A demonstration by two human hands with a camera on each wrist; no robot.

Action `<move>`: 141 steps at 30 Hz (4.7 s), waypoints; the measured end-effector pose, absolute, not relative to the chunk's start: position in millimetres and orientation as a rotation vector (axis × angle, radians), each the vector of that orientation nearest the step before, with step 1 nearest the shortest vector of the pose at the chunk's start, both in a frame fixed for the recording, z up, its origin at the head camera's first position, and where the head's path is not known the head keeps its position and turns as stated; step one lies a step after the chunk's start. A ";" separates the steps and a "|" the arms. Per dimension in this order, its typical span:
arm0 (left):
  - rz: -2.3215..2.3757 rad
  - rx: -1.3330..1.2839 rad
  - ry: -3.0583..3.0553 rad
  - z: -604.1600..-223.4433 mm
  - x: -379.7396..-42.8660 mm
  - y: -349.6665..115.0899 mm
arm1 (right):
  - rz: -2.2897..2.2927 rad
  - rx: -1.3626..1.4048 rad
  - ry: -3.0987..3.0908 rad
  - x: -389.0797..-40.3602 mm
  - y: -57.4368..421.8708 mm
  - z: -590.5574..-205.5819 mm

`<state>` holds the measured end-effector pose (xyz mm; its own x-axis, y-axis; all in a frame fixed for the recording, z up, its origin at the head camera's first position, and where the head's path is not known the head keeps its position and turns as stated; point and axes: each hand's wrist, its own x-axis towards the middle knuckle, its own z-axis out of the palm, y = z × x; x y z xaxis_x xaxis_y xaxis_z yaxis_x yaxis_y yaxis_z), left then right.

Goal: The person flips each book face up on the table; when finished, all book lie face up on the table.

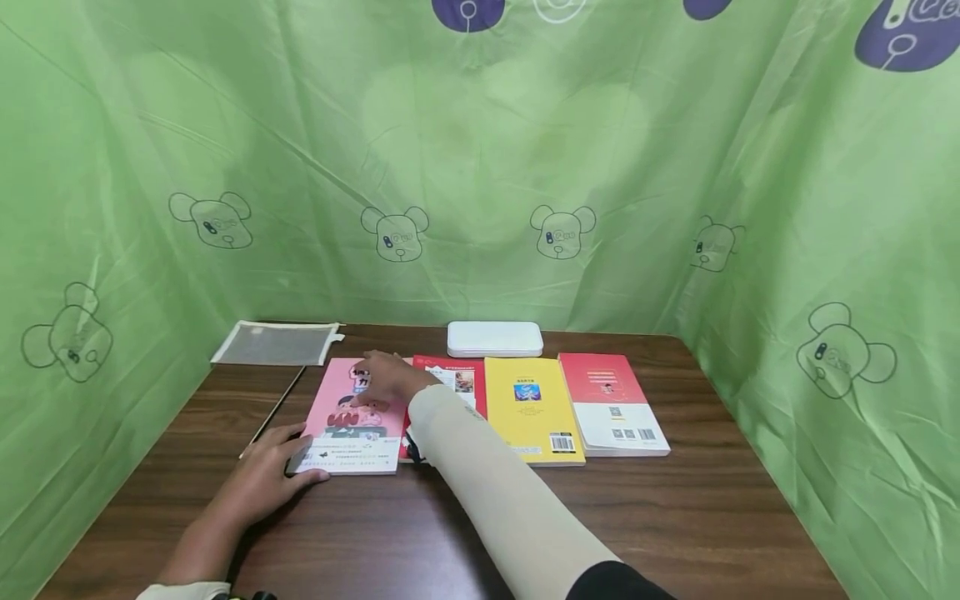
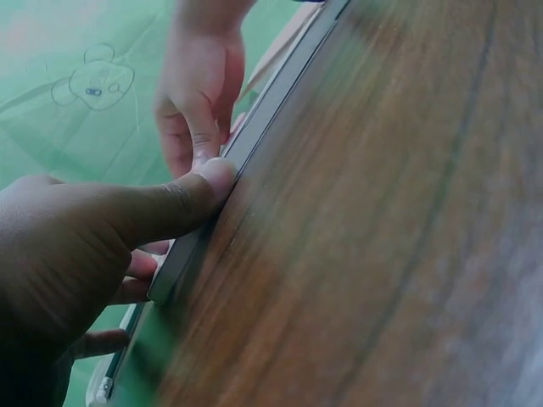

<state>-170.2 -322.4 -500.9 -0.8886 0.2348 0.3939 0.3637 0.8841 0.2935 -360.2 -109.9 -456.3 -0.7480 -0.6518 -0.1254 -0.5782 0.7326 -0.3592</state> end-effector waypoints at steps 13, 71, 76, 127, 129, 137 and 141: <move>-0.372 -0.463 -2.746 -483.7 -170.3 -298.2 | -0.861 -0.997 2.645 -365.8 -69.7 -441.5; -0.523 -0.861 -2.851 -494.4 -215.1 -96.9 | -0.938 -0.565 2.836 -364.8 107.0 -484.3; -0.542 -0.823 -2.842 -499.7 -215.7 -96.9 | -0.949 -0.587 2.827 -365.5 109.1 -487.2; -0.600 -0.749 -2.800 -497.8 -208.7 -96.4 | -1.190 -0.683 2.731 -365.8 98.8 -473.2; -0.629 -0.747 -2.773 -497.0 -207.4 -96.4 | -1.263 -0.677 2.705 -364.9 97.8 -471.1; -0.704 -0.767 -2.620 -497.0 -205.3 -95.6 | -1.513 -0.649 2.523 -361.9 100.0 -461.3; -0.741 -0.785 -2.495 -499.0 -205.6 -95.0 | -1.720 -0.583 2.321 -360.9 104.4 -457.2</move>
